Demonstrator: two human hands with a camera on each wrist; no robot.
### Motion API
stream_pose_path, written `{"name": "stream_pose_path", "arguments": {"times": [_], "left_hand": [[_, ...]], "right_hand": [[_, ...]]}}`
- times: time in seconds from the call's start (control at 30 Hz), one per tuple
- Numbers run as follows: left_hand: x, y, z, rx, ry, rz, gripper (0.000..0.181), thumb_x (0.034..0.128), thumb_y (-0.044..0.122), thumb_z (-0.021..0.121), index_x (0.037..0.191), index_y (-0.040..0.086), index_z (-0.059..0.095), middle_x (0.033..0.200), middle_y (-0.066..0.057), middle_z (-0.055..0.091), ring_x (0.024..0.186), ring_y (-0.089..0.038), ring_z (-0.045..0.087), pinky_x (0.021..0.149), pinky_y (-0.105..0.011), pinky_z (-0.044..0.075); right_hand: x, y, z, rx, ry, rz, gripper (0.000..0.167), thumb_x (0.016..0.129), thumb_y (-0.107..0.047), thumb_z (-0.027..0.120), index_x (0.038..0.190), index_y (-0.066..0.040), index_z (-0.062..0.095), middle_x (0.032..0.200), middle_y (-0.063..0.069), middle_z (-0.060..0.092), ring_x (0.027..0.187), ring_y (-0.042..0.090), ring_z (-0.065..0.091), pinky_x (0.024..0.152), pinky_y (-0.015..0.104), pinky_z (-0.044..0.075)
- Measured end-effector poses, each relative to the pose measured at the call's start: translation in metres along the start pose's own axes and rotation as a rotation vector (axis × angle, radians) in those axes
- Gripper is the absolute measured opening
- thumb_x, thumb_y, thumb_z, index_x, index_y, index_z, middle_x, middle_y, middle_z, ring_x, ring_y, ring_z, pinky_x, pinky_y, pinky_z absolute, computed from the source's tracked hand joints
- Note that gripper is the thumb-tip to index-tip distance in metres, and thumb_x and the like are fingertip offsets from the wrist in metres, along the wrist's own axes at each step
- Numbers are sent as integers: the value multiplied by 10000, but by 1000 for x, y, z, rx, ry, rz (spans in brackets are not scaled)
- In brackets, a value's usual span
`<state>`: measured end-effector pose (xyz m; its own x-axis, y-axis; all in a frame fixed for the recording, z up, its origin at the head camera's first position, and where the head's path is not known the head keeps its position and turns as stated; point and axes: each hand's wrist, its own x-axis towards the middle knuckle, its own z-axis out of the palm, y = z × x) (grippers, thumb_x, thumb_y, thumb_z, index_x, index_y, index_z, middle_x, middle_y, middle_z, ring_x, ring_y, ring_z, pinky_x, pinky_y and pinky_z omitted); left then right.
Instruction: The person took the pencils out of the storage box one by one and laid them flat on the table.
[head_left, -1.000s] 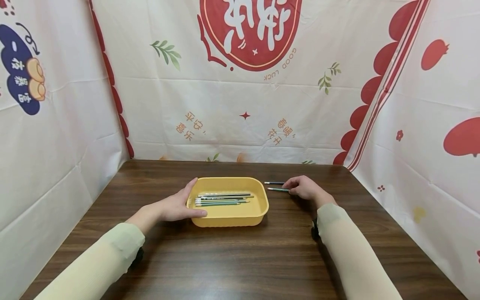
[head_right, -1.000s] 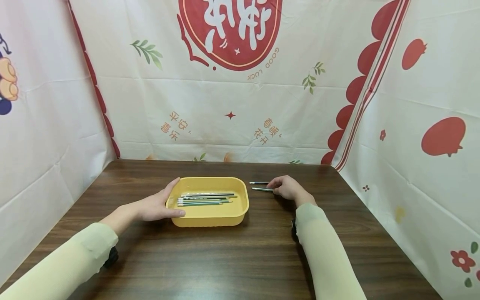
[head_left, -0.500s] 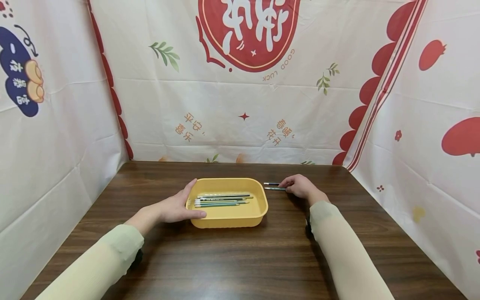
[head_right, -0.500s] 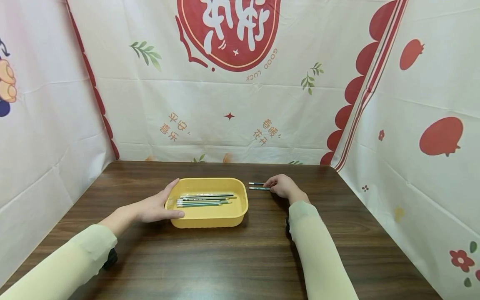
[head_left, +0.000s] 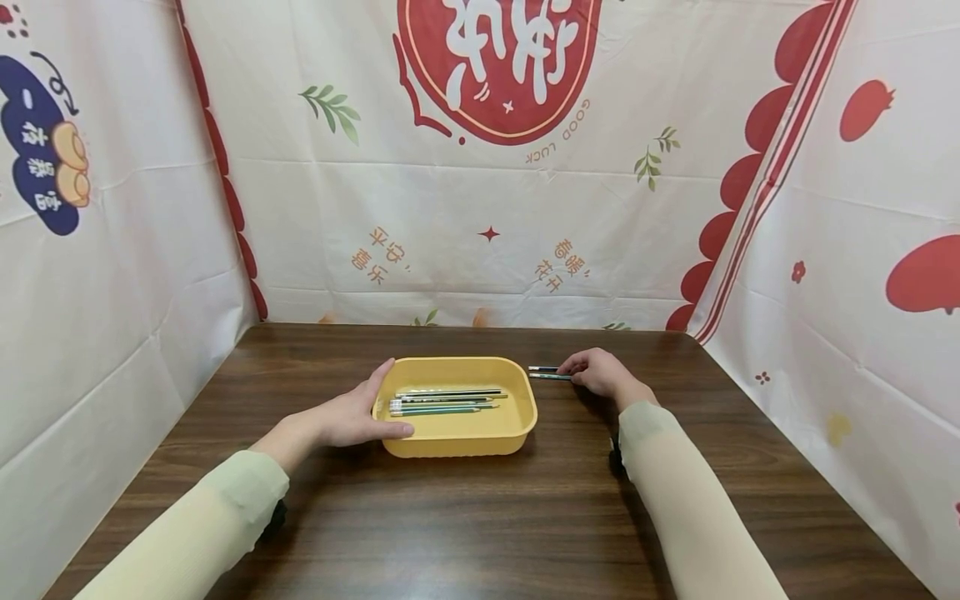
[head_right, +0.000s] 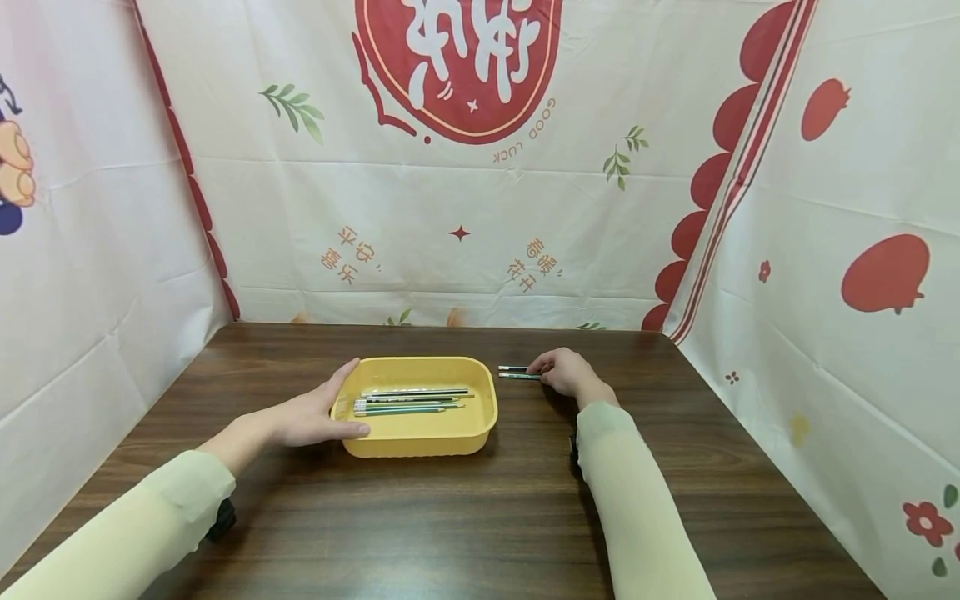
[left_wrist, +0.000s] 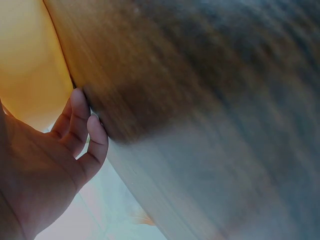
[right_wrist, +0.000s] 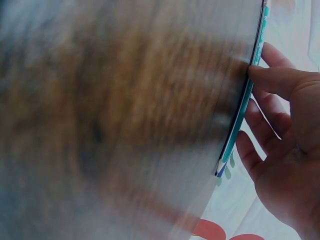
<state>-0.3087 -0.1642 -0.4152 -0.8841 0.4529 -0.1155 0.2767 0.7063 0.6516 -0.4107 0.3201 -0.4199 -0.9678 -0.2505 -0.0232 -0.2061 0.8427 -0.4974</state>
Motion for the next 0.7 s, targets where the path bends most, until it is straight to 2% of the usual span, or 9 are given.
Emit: {"name": "stream_pose_path", "arguments": {"times": [0.23,0.43,0.7], "left_hand": [[1,-1,-1,5,1,-4,1339,905,726,779,1770,192,-93,1821,-252,146,1652,-434,287,1306,-674,279],[-1,1,0,7,-4,-6,1346,899,739,775,1770,185,-89,1816,-258,158,1646,-444,296,1303,-686,275],[0,0,0,-1,0,-12,1353,894,742,780,1771,190,-90,1821,-248,148,1657,-438,276,1304,-689,270]], "right_hand": [[0,1,-1,-5,-2,0,277,1035,24,627,1191,-75,834,1173,134,808,1120,293,696,1065,548,546],[0,2,-2,-16,0,-15,281,1024,29,627,1180,-73,837,1143,120,815,1075,265,696,1023,507,559],[0,1,-2,0,2,-6,281,1020,32,645,1203,-74,829,1168,139,806,1094,292,697,1046,541,553]]}}
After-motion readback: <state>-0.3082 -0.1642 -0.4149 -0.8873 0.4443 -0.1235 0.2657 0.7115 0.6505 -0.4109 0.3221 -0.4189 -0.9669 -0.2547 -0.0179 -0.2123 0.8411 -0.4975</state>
